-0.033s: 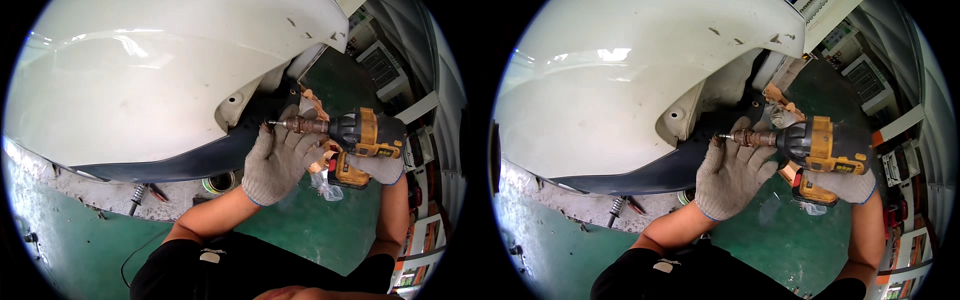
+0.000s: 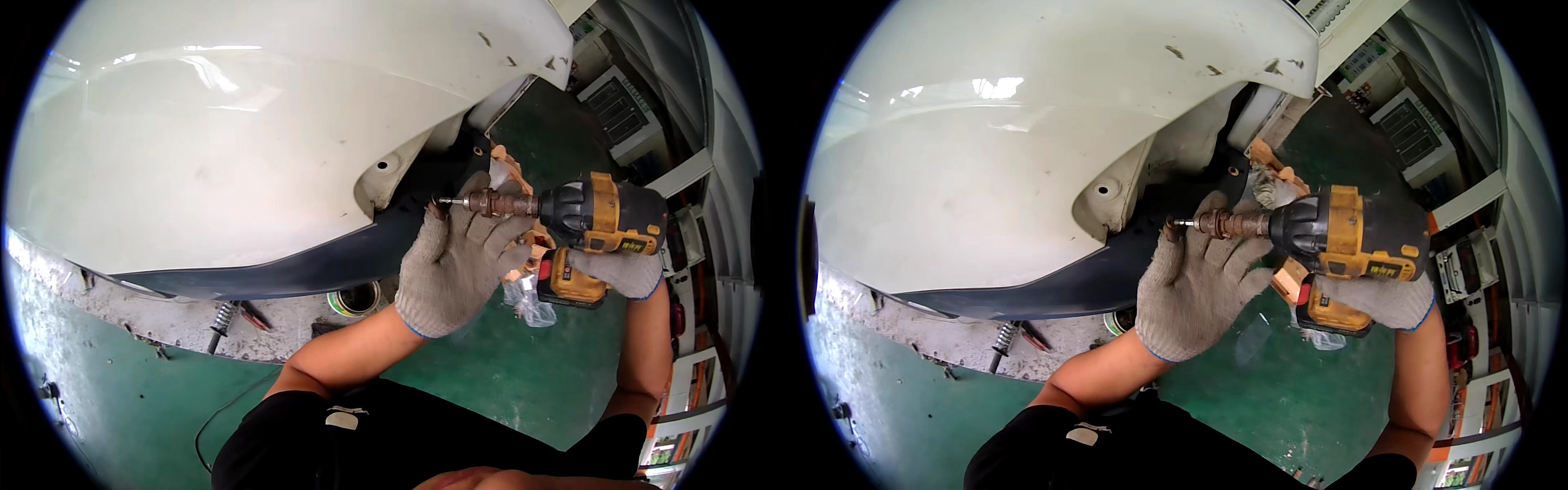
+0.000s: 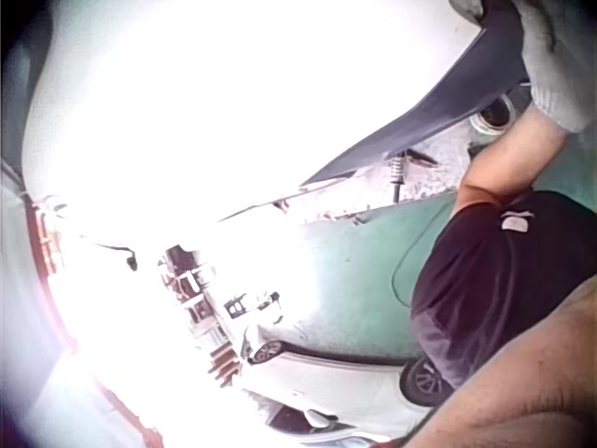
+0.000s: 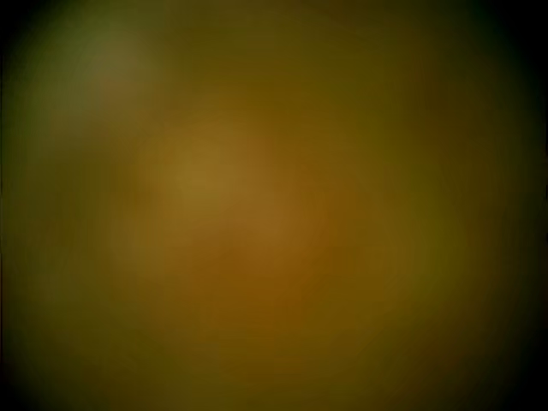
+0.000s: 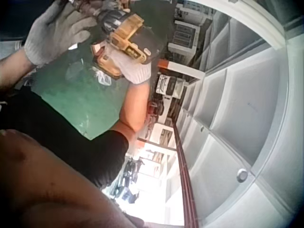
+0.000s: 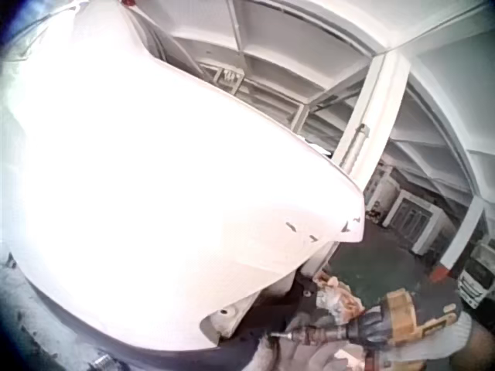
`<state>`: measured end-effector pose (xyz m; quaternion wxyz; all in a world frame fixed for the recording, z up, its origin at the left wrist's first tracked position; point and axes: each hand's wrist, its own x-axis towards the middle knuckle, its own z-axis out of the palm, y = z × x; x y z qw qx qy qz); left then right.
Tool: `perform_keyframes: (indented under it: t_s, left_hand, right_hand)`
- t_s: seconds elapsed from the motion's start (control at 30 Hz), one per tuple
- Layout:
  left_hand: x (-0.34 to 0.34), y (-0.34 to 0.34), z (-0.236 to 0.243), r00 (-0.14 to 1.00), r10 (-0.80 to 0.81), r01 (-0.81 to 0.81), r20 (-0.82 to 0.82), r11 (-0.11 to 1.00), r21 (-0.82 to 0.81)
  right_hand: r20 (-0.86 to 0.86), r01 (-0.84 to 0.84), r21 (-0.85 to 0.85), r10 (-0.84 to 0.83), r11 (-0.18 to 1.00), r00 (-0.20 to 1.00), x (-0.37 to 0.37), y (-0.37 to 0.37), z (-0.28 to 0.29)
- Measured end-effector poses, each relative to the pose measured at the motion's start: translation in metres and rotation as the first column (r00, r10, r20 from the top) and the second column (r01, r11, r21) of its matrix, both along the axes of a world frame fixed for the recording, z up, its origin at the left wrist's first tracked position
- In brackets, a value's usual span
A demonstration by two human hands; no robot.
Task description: The person installs a white car bumper onto a white vehicle in a garage. They align the bumper, insert fasteners by hand, and use a cordless drill to secure it in place.
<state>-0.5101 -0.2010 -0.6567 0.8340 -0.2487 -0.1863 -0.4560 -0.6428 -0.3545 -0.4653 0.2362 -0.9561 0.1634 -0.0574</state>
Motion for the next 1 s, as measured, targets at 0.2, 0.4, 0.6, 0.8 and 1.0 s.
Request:
perform_keyframes:
  t_s: [0.2,0.4,0.6,0.8,1.0]
  left_hand:
    - [0.006,-0.001,-0.005,0.999,-0.034,0.034,-0.002,0.995,-0.098]
    - [0.011,-0.003,-0.006,0.999,0.024,-0.017,0.046,0.989,-0.147]
    - [0.01,-0.004,-0.006,0.996,0.059,-0.046,0.069,0.982,-0.185]
    - [0.007,-0.007,-0.01,0.998,0.052,-0.044,0.032,0.976,-0.216]
    - [0.005,-0.011,-0.012,1.0,0.0,0.006,0.025,0.969,-0.245]
  right_hand:
    - [-0.104,-0.036,-0.389,-0.005,0.92,0.995,0.041,0.037,0.046]
    - [-0.19,0.008,-0.42,-0.096,0.907,0.977,0.074,0.055,0.071]
    - [-0.233,0.05,-0.452,-0.171,0.891,0.957,0.083,0.072,0.082]
    - [-0.255,0.064,-0.461,-0.201,0.885,0.946,0.093,0.082,0.083]
    - [-0.268,0.08,-0.464,-0.226,0.882,0.936,0.095,0.089,0.088]
